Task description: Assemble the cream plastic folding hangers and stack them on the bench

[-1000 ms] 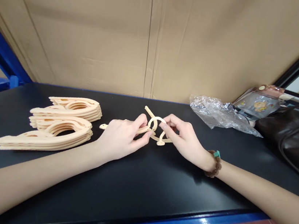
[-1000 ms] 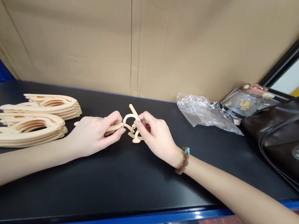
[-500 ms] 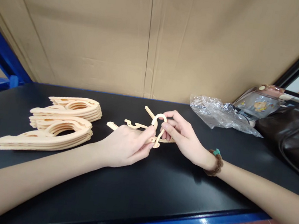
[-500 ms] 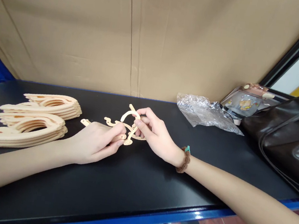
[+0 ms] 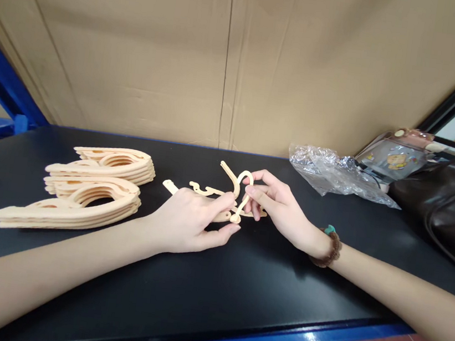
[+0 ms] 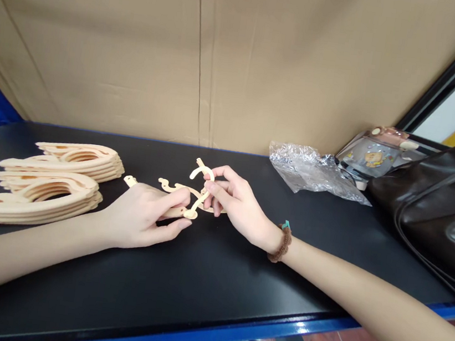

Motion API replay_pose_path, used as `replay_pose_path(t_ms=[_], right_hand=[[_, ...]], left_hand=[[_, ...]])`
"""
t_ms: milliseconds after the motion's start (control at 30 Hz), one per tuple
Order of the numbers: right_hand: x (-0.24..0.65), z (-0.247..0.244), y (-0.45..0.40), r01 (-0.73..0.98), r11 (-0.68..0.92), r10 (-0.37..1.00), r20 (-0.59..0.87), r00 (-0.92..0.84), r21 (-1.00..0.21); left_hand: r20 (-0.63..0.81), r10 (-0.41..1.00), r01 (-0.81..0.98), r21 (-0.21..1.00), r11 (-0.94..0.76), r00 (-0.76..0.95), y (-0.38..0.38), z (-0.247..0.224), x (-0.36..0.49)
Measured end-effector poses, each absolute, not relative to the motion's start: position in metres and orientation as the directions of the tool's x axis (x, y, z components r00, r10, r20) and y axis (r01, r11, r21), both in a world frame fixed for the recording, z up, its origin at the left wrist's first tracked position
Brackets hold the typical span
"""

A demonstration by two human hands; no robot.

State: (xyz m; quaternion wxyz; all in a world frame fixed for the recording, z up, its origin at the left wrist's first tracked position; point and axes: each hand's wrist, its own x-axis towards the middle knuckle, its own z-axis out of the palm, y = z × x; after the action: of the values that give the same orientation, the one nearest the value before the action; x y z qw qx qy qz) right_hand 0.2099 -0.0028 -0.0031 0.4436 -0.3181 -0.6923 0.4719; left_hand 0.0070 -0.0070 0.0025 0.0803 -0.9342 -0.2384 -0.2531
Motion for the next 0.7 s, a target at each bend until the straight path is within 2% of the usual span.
replay_pose_path(t_ms=[433,700], right_hand=[[0.2101,-0.0043,-0.0031,0.043,0.337,0.847,0.283,-0.45,-0.94],[0.2091,-0.0013,-0.0022,0.054,0.297,0.836,0.232,-0.496,-0.953]], left_hand=[[0.528,0.335,0.435,-0.073,-0.897,0.78,-0.0074,0.0002,0.0074],[0.529,0.231,0.355,-0.145,-0.924,0.817,-0.0065,-0.003,0.0049]])
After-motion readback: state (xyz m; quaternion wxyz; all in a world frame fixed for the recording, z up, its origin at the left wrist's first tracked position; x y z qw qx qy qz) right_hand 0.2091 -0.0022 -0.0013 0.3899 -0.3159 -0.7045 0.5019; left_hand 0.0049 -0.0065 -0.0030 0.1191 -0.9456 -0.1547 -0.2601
